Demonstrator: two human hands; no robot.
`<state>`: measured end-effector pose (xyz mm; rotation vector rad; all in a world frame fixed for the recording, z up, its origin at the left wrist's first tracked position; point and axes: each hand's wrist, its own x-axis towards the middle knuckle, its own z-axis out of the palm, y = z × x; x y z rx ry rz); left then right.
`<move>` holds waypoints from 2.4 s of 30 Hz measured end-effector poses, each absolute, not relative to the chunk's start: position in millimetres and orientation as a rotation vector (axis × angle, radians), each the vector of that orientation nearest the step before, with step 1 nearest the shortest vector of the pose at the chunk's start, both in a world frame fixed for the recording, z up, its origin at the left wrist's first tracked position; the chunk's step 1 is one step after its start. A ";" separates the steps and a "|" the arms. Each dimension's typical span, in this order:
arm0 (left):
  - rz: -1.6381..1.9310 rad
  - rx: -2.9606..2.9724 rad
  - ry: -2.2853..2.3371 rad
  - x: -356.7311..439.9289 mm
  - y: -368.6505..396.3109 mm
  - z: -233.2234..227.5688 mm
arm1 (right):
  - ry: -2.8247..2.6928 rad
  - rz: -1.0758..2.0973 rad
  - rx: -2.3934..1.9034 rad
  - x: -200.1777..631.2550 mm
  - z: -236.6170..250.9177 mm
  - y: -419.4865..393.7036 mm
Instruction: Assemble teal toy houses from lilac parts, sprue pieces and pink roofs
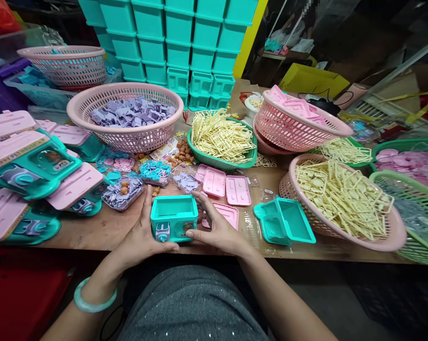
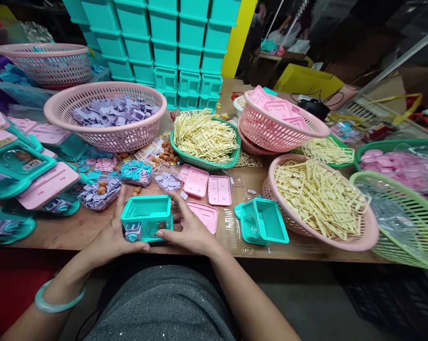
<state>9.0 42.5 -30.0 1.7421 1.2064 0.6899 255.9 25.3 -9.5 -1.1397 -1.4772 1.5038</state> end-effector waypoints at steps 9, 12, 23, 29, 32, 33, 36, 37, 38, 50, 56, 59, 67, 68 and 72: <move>0.702 1.975 1.155 11.9 39.1 -46.7 | -1.711 1.344 -1.190 262.5 -5.5 18.5; 0.685 2.066 1.141 15.8 36.9 -50.2 | -1.804 1.195 -1.257 270.5 -5.4 13.4; 0.612 1.717 1.172 11.4 43.8 -42.9 | -2.095 0.250 -1.455 317.4 -48.0 -11.7; 0.790 1.706 1.157 20.0 46.5 -40.2 | -1.998 0.184 -1.437 317.1 -31.0 10.4; 0.924 1.681 1.169 30.0 59.6 -14.2 | -1.869 0.122 -1.520 316.8 -2.1 43.2; 0.961 1.671 1.161 37.8 66.4 -2.9 | -1.819 0.085 -1.598 317.4 7.9 59.6; 0.958 1.622 1.051 73.2 92.7 30.2 | -1.670 0.028 -1.835 321.1 33.1 119.7; 0.932 1.586 0.974 86.8 102.6 38.8 | -1.627 0.019 -1.878 322.5 38.8 140.4; 0.898 1.542 0.905 99.9 112.7 45.6 | -1.578 0.013 -1.919 323.7 43.1 159.6; 0.928 0.846 0.886 150.2 168.7 67.2 | -1.483 0.502 -1.569 292.8 42.0 122.8; 0.712 0.743 0.905 157.2 160.7 80.4 | -1.711 0.392 -2.144 351.3 63.3 94.1; 0.693 0.715 0.886 172.5 149.8 90.3 | -1.679 0.432 -2.379 400.5 65.3 132.5; 0.636 0.606 0.822 181.0 129.8 102.6 | -1.759 0.439 -2.567 429.3 37.4 207.8; 0.650 0.600 0.834 177.0 131.2 101.7 | -1.773 0.447 -2.584 429.8 35.0 209.1; 0.688 0.595 0.863 168.4 135.0 99.1 | -1.834 0.434 -2.647 436.1 29.0 207.9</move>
